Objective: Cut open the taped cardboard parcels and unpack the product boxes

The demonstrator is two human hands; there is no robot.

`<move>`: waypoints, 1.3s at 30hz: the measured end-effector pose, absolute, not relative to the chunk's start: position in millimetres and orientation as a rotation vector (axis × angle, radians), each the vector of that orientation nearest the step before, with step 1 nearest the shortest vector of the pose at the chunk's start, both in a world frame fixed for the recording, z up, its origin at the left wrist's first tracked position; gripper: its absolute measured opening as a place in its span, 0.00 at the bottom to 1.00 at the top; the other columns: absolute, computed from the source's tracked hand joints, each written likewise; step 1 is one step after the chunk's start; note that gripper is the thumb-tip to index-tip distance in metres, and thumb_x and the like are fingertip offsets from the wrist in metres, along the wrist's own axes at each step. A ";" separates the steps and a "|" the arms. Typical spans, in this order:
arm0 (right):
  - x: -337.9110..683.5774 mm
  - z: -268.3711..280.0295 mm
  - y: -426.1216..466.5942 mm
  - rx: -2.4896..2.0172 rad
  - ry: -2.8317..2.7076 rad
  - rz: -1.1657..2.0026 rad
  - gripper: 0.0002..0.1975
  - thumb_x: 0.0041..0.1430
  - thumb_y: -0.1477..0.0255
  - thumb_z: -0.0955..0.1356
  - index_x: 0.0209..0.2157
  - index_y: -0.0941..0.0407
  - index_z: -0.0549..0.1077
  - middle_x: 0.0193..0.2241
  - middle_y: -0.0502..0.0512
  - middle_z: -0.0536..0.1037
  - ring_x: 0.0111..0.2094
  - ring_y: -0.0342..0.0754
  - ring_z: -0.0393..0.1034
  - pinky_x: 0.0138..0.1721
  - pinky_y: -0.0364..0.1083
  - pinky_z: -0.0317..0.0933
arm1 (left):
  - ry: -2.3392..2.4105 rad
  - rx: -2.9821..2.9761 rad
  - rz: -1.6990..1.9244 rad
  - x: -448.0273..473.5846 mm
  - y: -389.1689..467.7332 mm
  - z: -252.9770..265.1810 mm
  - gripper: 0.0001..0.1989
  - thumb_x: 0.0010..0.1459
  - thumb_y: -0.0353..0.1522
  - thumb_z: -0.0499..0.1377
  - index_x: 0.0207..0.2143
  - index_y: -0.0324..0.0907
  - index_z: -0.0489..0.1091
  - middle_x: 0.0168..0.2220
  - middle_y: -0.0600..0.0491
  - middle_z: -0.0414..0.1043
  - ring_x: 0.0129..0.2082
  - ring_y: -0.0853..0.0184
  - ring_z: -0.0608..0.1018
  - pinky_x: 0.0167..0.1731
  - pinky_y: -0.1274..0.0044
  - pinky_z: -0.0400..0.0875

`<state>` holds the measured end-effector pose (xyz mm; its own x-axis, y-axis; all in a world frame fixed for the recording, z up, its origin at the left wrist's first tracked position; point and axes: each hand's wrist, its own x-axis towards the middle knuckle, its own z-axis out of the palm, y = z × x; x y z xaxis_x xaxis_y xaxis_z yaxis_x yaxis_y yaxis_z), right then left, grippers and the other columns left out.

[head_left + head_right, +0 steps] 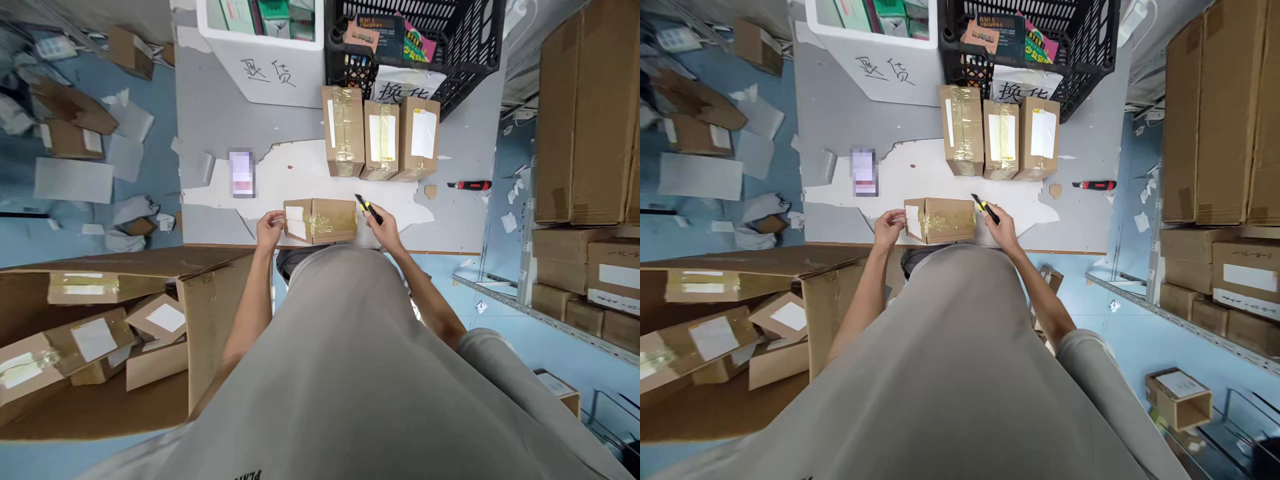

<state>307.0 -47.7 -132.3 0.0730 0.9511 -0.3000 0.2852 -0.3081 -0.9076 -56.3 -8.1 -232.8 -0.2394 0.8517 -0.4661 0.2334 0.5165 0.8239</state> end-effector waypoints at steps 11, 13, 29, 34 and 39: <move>319.6 -113.7 -37.1 -1.695 -1.179 1.125 0.34 0.62 0.38 0.77 0.47 0.56 0.88 0.42 0.56 0.86 0.43 0.53 0.78 0.53 0.52 0.77 | 1.588 0.902 0.618 17.7 5.2 -239.3 0.20 0.50 0.26 0.64 0.46 0.46 0.69 0.43 0.51 0.76 0.39 0.63 0.79 0.42 0.71 0.79; 335.5 -106.2 -26.2 -1.758 -1.312 1.000 0.31 0.67 0.41 0.76 0.51 0.55 0.89 0.46 0.58 0.87 0.47 0.56 0.80 0.58 0.54 0.75 | 1.508 0.909 0.555 43.3 4.6 -238.7 0.19 0.50 0.26 0.65 0.45 0.45 0.69 0.40 0.52 0.76 0.38 0.63 0.78 0.43 0.70 0.79; 350.5 -80.8 -20.8 -2.102 -1.733 0.747 0.22 0.80 0.57 0.69 0.62 0.53 0.87 0.51 0.63 0.85 0.54 0.61 0.81 0.63 0.57 0.73 | 1.213 1.357 0.702 53.7 45.0 -143.3 0.20 0.56 0.46 0.79 0.43 0.42 0.85 0.48 0.46 0.89 0.49 0.56 0.87 0.53 0.65 0.84; 322.7 -32.2 -41.3 -2.132 -1.885 0.798 0.24 0.84 0.60 0.63 0.67 0.55 0.82 0.55 0.67 0.87 0.57 0.64 0.82 0.63 0.57 0.73 | 1.194 1.315 0.692 60.0 49.6 -147.0 0.18 0.52 0.40 0.81 0.39 0.41 0.83 0.42 0.46 0.88 0.43 0.58 0.86 0.49 0.66 0.85; 268.9 -2.1 -56.3 -2.121 -2.102 1.142 0.25 0.84 0.63 0.64 0.75 0.52 0.75 0.56 0.64 0.90 0.57 0.64 0.85 0.59 0.54 0.73 | 1.185 1.285 0.682 58.3 52.7 -146.4 0.21 0.49 0.42 0.84 0.37 0.41 0.82 0.40 0.47 0.87 0.43 0.57 0.86 0.50 0.65 0.85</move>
<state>268.9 -56.3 -2.1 -0.1188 0.8520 -0.5100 0.8916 -0.1345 -0.4324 58.3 52.7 -146.4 0.3090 0.9093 -0.2787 0.2161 0.2183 0.9517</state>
